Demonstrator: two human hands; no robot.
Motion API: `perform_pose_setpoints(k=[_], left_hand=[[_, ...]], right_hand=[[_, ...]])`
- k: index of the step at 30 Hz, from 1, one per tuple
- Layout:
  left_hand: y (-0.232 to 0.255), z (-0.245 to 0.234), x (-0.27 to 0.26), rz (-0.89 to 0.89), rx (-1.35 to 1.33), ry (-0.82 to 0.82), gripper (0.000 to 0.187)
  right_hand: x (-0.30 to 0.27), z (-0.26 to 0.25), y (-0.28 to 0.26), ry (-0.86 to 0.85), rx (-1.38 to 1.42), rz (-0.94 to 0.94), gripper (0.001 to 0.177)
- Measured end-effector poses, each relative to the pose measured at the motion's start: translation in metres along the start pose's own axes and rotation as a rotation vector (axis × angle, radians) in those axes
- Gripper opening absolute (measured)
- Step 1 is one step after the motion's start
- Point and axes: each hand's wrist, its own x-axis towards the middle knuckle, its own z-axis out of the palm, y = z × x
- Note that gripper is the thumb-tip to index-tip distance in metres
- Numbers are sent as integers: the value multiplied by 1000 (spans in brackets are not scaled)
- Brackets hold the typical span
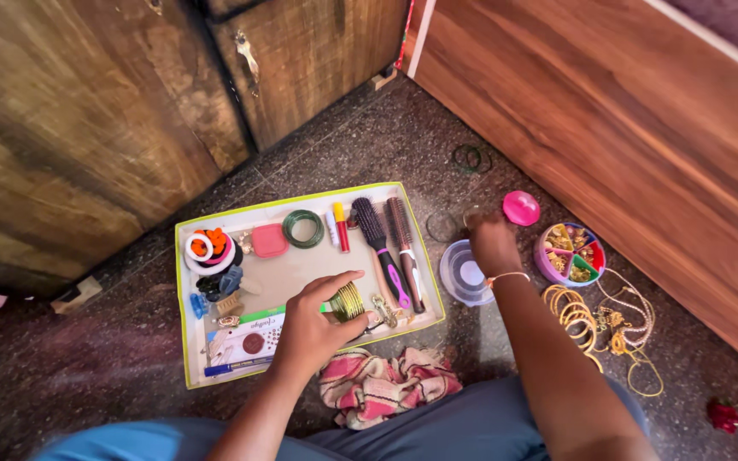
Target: The person sits on the floor and organizes various items into a yellow tray. They place a small pink container, a yellow tube, a dark tube, and a white tube into the tray. They also arrange several hairbrushes, a small container of jewelry, and multiple green bangles into the tray.
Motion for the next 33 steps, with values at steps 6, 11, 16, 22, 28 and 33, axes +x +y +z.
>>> perform_pose_setpoints(k=[6,11,16,22,28,33], left_hand=[[-1,-3,-4,-4,-12,1,58],[2,-4,-5,-49,-19,-9,61],[4,-3,-4,-31,-61,-3,64],[1,-3,-7,83,-30,18,68],[3,-4,-5,-41,-127,-8,72],[1,-1,-4,1,-122,-28,69]], right_hand=[[-3,-29,-18,110,123,4,21],[-18,-99,-86,210,794,77,25],[-90,-124,-178,-35,1468,80,30],[-107,-119,-217,-222,1650,145,29],[-104,-113,-213,-313,1674,75,33],[-100,-117,-214,-373,1756,65,32]])
